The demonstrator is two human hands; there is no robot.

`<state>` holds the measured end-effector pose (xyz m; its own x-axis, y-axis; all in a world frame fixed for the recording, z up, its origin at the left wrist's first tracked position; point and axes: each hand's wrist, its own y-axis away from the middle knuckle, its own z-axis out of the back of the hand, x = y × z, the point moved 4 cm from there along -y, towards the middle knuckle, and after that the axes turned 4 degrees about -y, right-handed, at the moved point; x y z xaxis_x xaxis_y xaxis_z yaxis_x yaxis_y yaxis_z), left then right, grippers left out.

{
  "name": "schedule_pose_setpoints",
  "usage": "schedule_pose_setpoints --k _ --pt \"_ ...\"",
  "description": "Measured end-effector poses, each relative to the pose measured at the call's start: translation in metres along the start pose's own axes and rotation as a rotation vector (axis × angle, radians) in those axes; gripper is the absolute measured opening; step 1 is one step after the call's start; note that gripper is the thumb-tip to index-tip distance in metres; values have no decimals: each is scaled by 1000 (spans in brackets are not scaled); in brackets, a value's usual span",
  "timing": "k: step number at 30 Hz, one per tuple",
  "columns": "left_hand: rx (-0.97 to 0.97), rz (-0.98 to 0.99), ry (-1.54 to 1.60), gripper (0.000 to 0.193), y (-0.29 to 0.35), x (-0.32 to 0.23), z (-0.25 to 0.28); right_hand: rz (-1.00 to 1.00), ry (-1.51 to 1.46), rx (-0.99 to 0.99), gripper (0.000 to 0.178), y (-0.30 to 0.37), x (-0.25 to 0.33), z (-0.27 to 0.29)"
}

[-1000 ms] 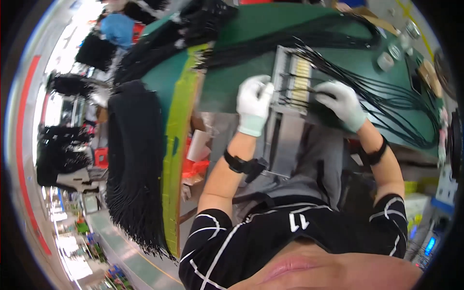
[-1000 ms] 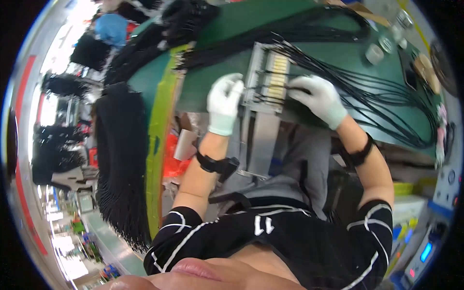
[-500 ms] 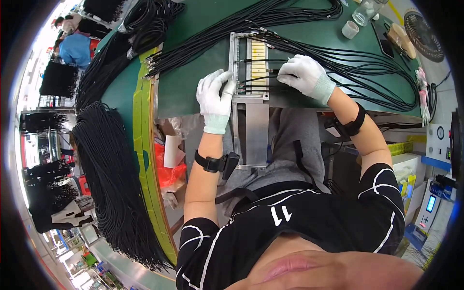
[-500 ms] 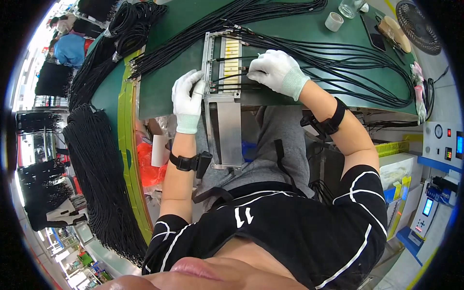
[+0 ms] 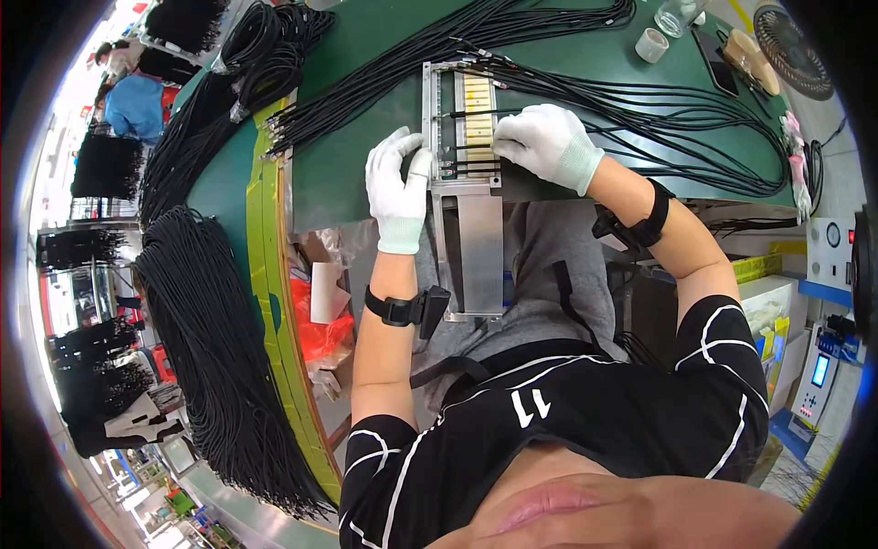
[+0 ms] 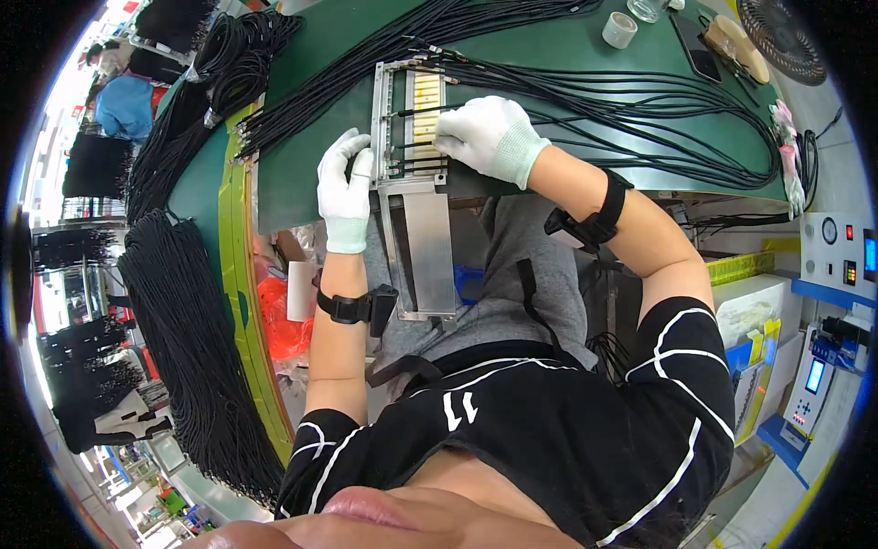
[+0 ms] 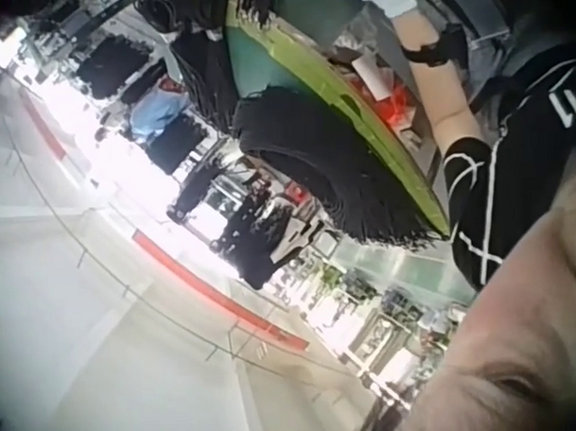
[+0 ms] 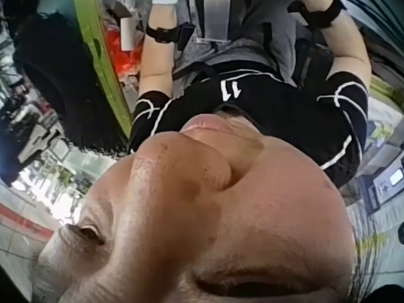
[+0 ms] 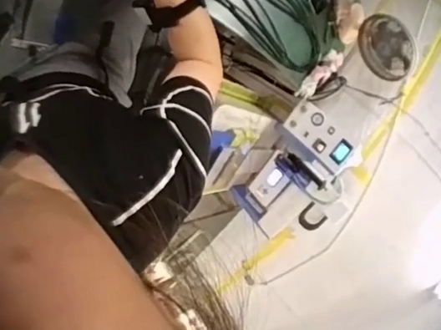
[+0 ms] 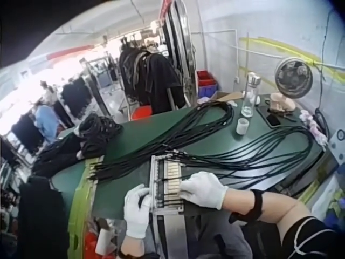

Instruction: The person picks up a bundle of wires, places them into a metal jig, and aligns each wire into individual slots. After closing the jig's lid, the person moves the loaded jig to a machine, then returns it to the table to remove the wires.

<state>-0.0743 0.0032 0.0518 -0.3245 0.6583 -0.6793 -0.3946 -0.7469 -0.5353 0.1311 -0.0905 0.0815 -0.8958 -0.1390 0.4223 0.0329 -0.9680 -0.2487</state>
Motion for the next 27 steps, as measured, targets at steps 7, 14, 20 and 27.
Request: schedule_pose_setpoints --k 7,14,20,27 --pt "48 44 -90 15 1 2 0 -42 52 4 15 0 -2 -2" --pt "50 15 -98 15 2 0 -1 17 135 21 15 0 -2 -5" --pt "56 67 -69 15 2 -1 -2 22 106 -19 16 0 2 -3" --pt "93 27 -20 18 1 -1 -2 -49 178 83 15 -3 6 -9"
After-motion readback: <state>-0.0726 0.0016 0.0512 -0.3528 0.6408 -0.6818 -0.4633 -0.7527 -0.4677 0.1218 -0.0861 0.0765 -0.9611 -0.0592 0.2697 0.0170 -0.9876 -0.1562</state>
